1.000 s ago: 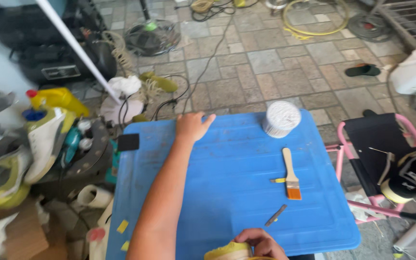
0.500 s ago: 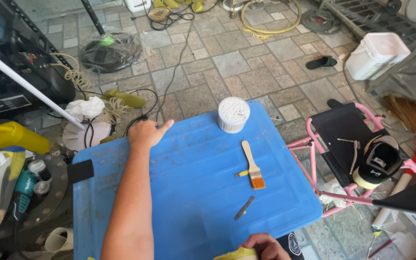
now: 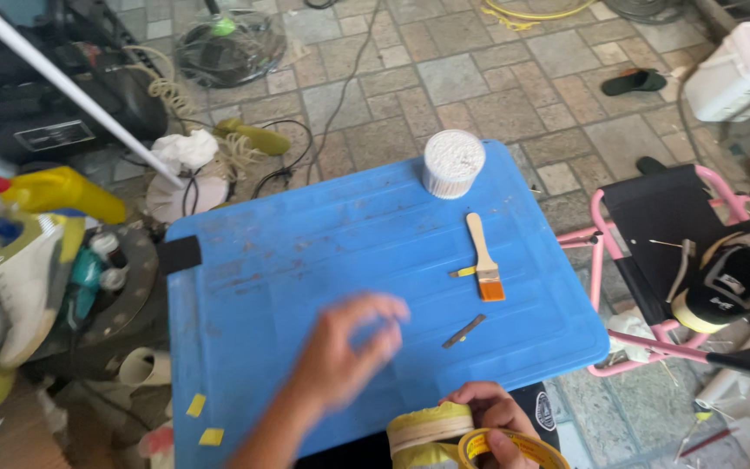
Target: The person applies yellow masking tape to the midsole of a black and white sneaker. They use a small blade to trim the tape along the edge and continue wrapping the tape around the sole.
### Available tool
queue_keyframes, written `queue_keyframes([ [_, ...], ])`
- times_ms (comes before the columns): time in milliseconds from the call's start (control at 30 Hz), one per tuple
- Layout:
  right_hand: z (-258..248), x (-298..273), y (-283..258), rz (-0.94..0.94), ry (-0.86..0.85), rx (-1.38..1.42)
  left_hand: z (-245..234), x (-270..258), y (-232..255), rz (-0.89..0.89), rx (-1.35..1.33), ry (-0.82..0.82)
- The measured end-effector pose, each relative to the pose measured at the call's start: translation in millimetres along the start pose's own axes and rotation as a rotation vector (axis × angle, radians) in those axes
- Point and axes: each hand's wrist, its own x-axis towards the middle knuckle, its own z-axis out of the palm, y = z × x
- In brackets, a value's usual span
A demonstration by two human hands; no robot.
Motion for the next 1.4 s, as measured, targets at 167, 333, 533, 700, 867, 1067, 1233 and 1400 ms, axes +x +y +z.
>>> queue_keyframes([
  [167,21.5,-5.8,25.5,-0.182,0.084,-0.015,84.2,-85.4,4.4,0.173,-0.266,0.145],
  [333,27.2,-18.4,16.3,-0.089,0.084,0.007,110.0,-113.2,-8.4,0.158,-0.263,0.250],
  [533,22.7,-4.1,-25.6,-0.009,0.200,-0.352,93.1,-102.2,16.0,0.134,-0.235,0.063],
  [700,12.2,-8.4,-44.9,0.024,0.203,-0.251,89.9,-91.3,28.2,0.128,-0.259,0.019],
  [867,5.0,-14.8,-60.3,0.193,0.250,-0.313,95.2,-92.1,33.8,0.127,-0.254,0.022],
  [1067,4.5,-19.6,-58.7,0.216,0.241,-0.365,94.3,-95.3,36.9,0.059,-0.268,0.021],
  [1233,2.4,-24.1,-60.1,0.233,0.247,-0.368,92.7,-95.5,37.5,0.122,-0.158,0.045],
  [1400,-1.4,-25.7,-57.4,0.218,0.251,-0.380,94.9,-96.3,40.6,0.102,-0.125,0.073],
])
